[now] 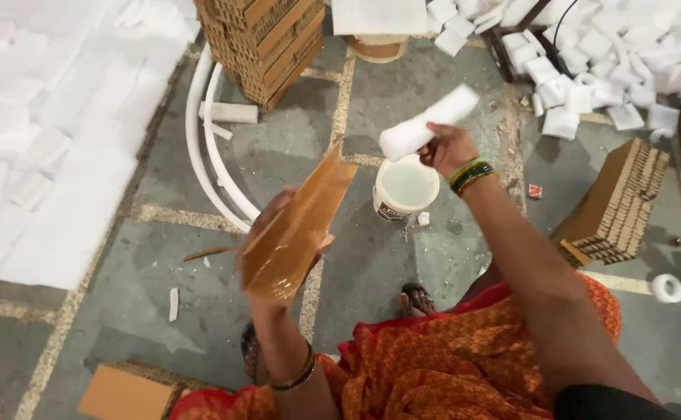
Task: The person holds a long, thin cardboard piece and uses a white foam block to apply a liquid adhesive from a bucket onto the cardboard surface. The person repeatedly dips the foam into the bucket and rubs it along the cardboard, handling multiple pieces in a repetitive manner.
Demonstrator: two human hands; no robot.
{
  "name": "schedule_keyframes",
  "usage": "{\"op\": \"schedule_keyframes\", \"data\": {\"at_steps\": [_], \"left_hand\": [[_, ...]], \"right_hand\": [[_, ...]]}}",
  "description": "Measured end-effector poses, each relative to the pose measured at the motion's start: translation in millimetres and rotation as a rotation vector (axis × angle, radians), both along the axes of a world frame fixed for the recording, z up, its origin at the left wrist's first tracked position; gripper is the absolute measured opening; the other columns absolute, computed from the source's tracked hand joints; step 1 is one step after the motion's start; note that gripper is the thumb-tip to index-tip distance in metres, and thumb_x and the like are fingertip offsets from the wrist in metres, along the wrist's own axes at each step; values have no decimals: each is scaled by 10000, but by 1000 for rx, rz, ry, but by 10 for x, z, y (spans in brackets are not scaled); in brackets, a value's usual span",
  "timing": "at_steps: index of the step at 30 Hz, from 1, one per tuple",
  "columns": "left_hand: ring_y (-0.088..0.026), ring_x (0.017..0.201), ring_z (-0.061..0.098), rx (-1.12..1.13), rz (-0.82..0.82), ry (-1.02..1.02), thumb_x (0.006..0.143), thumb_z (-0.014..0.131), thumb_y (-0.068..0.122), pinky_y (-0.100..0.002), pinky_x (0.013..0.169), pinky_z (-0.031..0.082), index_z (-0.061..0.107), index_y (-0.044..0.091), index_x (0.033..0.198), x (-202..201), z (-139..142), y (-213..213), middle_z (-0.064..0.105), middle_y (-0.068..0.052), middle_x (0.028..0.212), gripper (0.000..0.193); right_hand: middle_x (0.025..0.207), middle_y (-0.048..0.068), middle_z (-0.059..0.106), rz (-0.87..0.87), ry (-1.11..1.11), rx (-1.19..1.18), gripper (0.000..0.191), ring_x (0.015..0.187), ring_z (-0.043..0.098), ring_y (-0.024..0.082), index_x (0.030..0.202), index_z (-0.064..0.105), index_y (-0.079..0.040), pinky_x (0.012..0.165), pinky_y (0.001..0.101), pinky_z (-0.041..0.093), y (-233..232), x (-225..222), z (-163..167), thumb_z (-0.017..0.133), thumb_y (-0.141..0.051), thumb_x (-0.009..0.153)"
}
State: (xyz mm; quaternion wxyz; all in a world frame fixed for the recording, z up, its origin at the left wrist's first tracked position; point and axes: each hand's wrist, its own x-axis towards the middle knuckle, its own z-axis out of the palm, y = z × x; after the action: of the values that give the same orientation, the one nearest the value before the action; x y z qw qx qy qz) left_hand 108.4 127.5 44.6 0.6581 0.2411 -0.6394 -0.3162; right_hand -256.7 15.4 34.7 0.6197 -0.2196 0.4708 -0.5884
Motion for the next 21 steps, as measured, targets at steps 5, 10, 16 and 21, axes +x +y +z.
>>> {"op": "schedule_keyframes", "data": {"at_steps": [5, 10, 16, 21], "left_hand": [[-287, 1438, 561, -27, -150, 61, 795, 929, 131, -432, 1151, 565, 562, 103, 1399, -317, -22, -24, 574, -115, 1502, 707], [-312, 1391, 568, -236, 115, -383, 732, 958, 274, -378, 1091, 578, 626, 124, 1250, -434, 118, 89, 610, -76, 1368, 633], [-295, 1343, 567, -136, 83, -248, 698, 964, 294, -379, 1106, 563, 557, 151, 1317, -497, 185, 173, 591, -31, 1348, 755], [-250, 1245, 622, 174, -231, 79, 727, 946, 293, -367, 1049, 606, 499, 192, 1383, -468, 134, 163, 454, -6, 1510, 801]], "right_hand": [[878, 81, 673, 15, 503, -191, 331, 671, 599, 159, 1148, 558, -7, 588, 289, 494, 458, 291, 700, 737, -106, 888], [1036, 101, 714, 29, 765, -482, 550, 844, 699, 170, 1320, 483, -12, 668, 251, 562, 1000, 587, 950, 763, -57, 849], [1134, 85, 742, 286, 1242, -992, 290, 1044, 732, 247, 1149, 707, -37, 962, 390, 571, 1313, 641, 1097, 794, -50, 873], [1223, 120, 711, 389, 1150, -1049, 340, 1162, 689, 267, 1224, 690, -30, 1023, 391, 532, 1388, 593, 1122, 772, -68, 896]]}}
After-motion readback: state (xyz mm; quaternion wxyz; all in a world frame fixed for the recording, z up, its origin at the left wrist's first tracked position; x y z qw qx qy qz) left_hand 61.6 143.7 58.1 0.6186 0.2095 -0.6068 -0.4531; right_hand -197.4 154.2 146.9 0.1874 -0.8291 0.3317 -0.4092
